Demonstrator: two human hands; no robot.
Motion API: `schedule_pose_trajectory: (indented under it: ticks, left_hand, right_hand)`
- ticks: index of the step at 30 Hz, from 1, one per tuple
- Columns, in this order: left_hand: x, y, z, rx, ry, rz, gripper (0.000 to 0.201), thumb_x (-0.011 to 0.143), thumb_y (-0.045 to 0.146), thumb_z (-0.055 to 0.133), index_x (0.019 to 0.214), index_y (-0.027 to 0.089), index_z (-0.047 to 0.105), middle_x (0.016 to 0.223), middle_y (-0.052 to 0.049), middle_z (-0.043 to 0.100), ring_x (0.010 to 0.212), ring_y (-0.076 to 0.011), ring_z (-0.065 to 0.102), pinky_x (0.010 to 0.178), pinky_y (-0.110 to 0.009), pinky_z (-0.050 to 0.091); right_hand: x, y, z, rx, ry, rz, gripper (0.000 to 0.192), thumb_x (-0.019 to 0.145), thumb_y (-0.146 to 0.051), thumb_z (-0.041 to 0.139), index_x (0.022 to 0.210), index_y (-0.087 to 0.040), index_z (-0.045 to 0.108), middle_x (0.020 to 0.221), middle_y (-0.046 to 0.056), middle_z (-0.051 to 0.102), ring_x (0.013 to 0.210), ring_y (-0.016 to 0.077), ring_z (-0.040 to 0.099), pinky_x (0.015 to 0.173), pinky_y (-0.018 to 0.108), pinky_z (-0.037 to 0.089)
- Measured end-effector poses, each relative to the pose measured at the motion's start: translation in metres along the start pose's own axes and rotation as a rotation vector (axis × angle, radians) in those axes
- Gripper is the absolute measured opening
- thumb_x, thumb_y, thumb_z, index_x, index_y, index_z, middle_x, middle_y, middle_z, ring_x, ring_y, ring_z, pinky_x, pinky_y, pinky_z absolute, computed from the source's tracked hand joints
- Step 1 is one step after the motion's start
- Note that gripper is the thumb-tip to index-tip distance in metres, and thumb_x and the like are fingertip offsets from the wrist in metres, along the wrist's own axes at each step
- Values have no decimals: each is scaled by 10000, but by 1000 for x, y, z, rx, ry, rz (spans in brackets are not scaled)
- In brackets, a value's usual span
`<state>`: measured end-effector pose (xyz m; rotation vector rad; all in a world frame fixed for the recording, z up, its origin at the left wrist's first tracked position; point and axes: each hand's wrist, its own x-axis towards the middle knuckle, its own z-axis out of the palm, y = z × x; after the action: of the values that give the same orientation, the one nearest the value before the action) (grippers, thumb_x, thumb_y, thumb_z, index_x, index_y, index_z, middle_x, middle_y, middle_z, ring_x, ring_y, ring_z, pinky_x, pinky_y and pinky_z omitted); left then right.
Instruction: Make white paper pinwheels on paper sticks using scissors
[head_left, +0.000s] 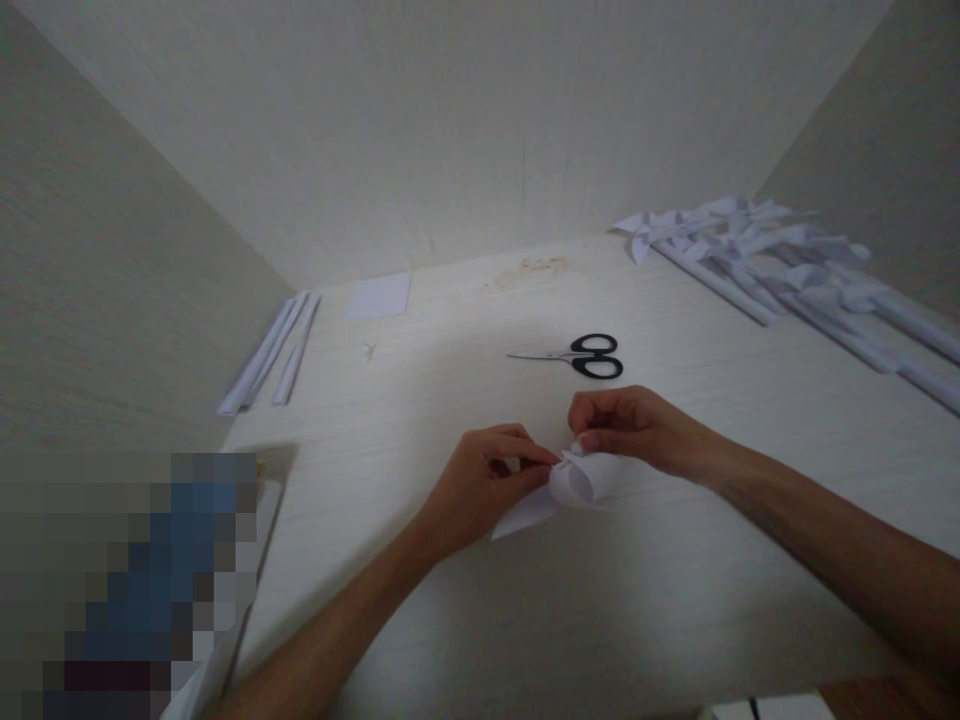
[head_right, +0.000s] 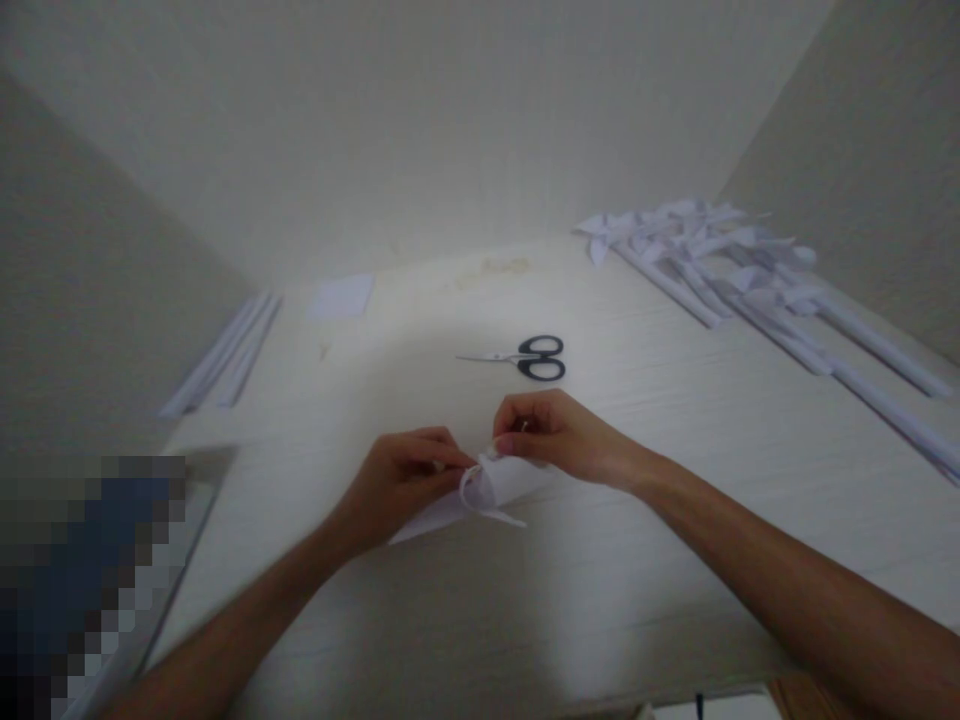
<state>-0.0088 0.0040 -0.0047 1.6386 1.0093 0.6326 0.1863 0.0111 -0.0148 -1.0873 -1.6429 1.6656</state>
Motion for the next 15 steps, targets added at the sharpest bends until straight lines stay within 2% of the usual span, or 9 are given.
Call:
schedule_pose_trajectory:
  ticks: [6,15]
  left_hand:
    - [2,-5,0,-239,-41,-136,90,631,209,645,613,124,667,574,18,523,468,-41,413,413,-163,280]
    - [0,0,-1,-345,-20,-229,202,575,293,683,524,112,610,491,19,512,466,-67,431,431,-184,303]
  right_hand:
    - [1,0,3,116,39,90,208,715,-329,599,665,-154,499,548,-58,447,462,61,388,443,209,260]
    - [2,2,5,304,45,135,156,670,-254,632,638,-142,528,550,-48,515,458,56,446,433,190,291]
